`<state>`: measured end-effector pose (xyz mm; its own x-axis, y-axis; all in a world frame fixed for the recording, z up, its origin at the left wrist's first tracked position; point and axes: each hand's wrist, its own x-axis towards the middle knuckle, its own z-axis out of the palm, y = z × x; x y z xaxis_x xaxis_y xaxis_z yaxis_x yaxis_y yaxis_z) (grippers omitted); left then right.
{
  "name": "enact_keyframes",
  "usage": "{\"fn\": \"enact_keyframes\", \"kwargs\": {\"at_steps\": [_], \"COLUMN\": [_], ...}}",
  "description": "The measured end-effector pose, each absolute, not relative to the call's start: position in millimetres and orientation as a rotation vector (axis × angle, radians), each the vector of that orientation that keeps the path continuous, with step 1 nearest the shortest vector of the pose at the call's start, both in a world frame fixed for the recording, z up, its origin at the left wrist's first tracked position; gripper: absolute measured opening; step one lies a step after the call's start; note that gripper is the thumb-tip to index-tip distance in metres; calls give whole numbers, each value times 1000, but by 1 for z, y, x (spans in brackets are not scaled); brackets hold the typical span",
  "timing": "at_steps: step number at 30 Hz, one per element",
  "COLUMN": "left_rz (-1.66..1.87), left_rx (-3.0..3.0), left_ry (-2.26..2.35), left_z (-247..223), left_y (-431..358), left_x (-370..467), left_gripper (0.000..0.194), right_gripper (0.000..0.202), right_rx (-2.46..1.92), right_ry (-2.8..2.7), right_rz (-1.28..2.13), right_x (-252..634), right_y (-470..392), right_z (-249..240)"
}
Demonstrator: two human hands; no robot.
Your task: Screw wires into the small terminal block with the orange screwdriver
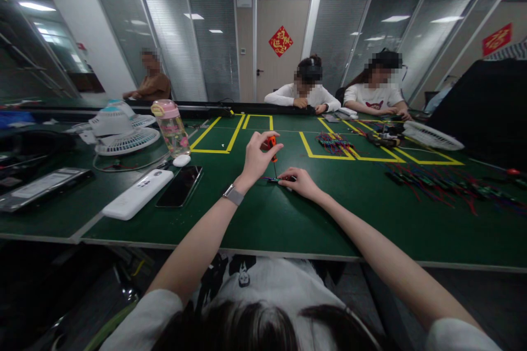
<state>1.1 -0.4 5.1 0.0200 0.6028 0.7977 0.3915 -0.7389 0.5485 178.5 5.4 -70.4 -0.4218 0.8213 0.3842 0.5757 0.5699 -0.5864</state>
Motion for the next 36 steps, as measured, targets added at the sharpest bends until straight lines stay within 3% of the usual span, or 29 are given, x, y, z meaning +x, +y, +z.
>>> {"fn": "enact_keyframes", "kwargs": {"at_steps": [10,18,26,36], "left_rz": [1478,1769,1626,1824], "left_rx": [1850,2026,1921,2027], "left_ry": [679,969,781,969], "left_z": [8,5,2,3], "left_y": [-1,-4,-4,-6], "left_x": [9,8,12,10], "left_gripper": [37,27,35,24], "right_gripper": [19,19,18,18], "right_rx": [-1100,-1114,-1106,-1109], "right_ry": [-2152,-2149,-2164,-2149], "right_rz": [503,498,478,485], "right_x": [179,179,178,178], "right_y": [5,6,6,5], "right_z": [-70,-72,-70,-70]}}
